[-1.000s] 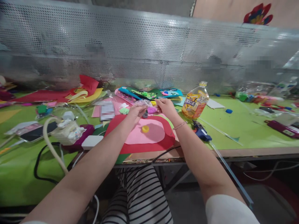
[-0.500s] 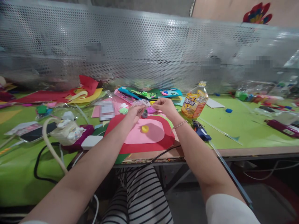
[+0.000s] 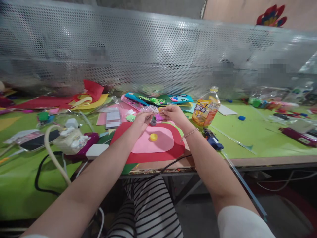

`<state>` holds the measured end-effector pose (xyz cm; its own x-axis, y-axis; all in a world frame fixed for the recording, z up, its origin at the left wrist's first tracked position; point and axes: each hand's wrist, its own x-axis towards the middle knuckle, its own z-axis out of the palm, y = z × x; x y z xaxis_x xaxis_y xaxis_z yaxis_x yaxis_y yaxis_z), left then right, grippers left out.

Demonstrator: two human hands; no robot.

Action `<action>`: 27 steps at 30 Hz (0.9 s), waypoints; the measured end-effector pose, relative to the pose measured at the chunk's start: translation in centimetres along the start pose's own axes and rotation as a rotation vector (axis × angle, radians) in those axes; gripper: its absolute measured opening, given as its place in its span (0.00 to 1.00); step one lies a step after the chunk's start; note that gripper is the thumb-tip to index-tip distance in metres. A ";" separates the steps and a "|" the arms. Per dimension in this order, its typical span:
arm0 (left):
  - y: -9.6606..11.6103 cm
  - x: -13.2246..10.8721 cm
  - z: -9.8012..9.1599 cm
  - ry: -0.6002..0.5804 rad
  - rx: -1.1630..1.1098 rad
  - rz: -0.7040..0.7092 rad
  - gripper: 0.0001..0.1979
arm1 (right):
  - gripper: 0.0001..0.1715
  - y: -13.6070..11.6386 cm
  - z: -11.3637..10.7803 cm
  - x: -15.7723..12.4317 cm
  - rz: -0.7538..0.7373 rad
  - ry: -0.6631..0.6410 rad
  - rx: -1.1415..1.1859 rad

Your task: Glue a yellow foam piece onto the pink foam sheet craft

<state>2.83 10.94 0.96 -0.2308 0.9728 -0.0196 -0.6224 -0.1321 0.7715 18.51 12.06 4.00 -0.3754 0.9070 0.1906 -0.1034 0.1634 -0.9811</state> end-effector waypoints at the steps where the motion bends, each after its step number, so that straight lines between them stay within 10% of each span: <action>1: 0.0 0.0 0.0 -0.006 0.013 0.001 0.07 | 0.03 -0.1 0.1 -0.1 0.008 -0.006 -0.001; 12: -0.8 0.0 -0.2 0.006 0.274 0.292 0.25 | 0.03 -0.5 0.3 -0.3 0.018 -0.041 0.013; 27: -0.5 -1.4 0.4 -0.162 0.492 0.249 0.06 | 0.06 -0.6 0.1 -0.5 -0.040 -0.067 0.032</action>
<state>3.74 9.68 0.88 -0.1838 0.9456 0.2685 -0.1337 -0.2946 0.9462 18.65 11.45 4.46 -0.4308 0.8720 0.2325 -0.1486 0.1855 -0.9713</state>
